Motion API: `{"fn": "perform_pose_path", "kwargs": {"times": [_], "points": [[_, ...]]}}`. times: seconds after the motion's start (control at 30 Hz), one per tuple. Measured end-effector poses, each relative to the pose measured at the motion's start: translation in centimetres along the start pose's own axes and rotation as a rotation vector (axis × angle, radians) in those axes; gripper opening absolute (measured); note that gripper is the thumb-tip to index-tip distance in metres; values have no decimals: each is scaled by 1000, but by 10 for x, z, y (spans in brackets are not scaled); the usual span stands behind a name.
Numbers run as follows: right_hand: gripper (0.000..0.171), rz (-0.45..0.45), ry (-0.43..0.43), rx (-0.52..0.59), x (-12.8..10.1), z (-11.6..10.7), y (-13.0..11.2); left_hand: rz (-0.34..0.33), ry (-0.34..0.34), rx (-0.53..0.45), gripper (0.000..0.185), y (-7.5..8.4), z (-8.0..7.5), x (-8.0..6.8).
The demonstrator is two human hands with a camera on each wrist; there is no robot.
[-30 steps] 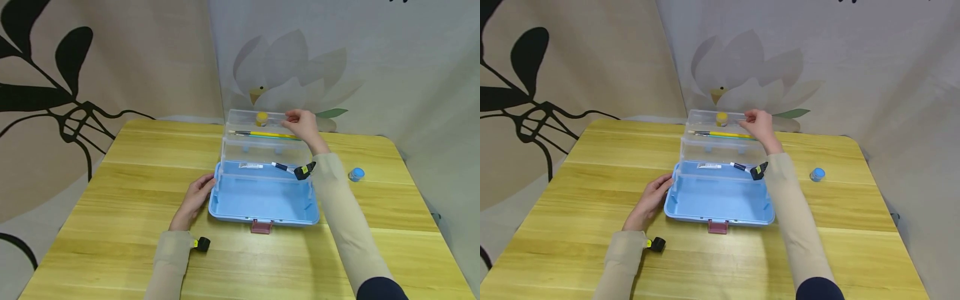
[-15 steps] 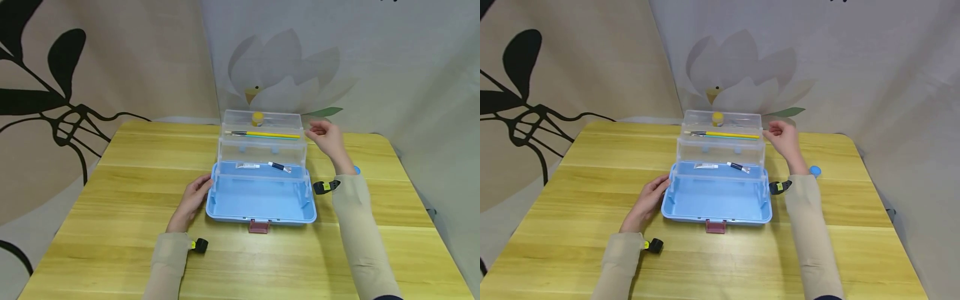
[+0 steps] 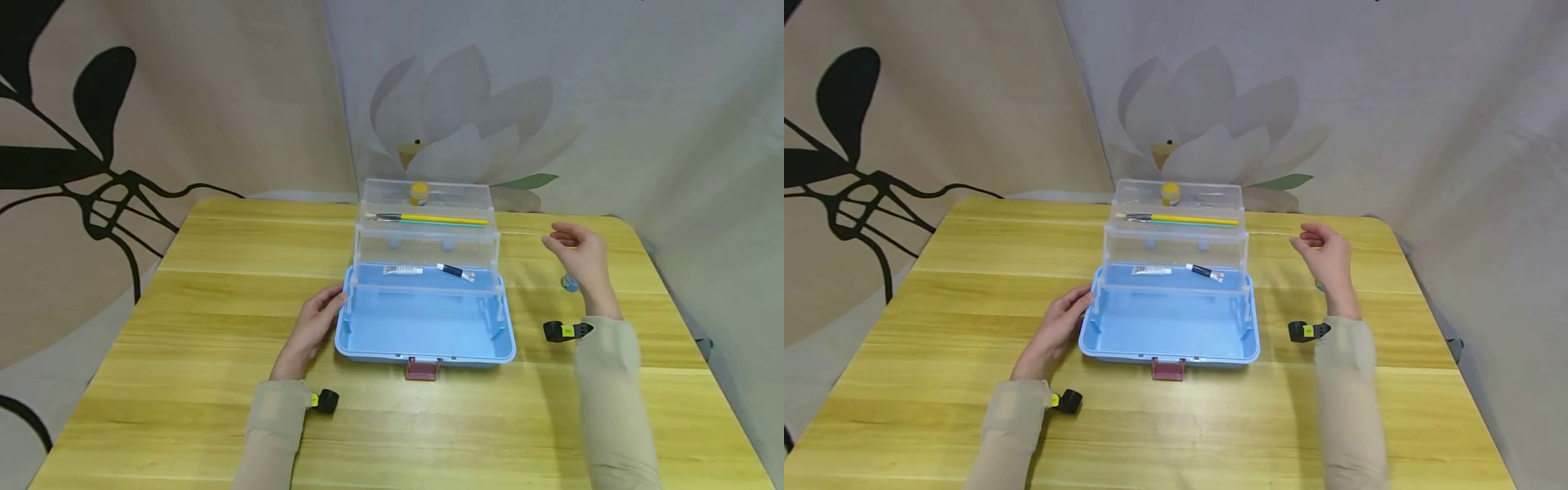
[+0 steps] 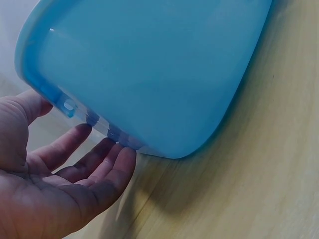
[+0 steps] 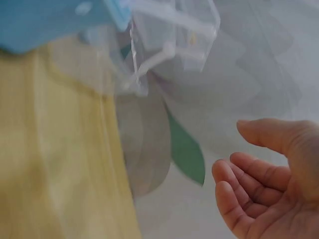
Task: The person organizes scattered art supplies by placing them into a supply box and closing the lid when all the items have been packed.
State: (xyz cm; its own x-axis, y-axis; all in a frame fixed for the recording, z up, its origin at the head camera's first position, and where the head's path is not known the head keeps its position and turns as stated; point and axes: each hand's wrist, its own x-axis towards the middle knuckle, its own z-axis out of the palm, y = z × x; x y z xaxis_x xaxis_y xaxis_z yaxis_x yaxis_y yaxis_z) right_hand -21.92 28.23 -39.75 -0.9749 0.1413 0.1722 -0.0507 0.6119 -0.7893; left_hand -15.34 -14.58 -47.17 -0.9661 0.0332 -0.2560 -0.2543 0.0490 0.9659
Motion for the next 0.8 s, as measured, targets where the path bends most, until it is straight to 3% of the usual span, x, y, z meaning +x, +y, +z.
{"fn": "perform_pose_path", "kwargs": {"times": [0.5,0.8], "points": [[50,204,85,-34,-19,-20,52,-12,8,-19,44,2,-1,-1],[57,276,20,-85,-26,-23,75,-4,7,-23,45,0,0,-1]]}}
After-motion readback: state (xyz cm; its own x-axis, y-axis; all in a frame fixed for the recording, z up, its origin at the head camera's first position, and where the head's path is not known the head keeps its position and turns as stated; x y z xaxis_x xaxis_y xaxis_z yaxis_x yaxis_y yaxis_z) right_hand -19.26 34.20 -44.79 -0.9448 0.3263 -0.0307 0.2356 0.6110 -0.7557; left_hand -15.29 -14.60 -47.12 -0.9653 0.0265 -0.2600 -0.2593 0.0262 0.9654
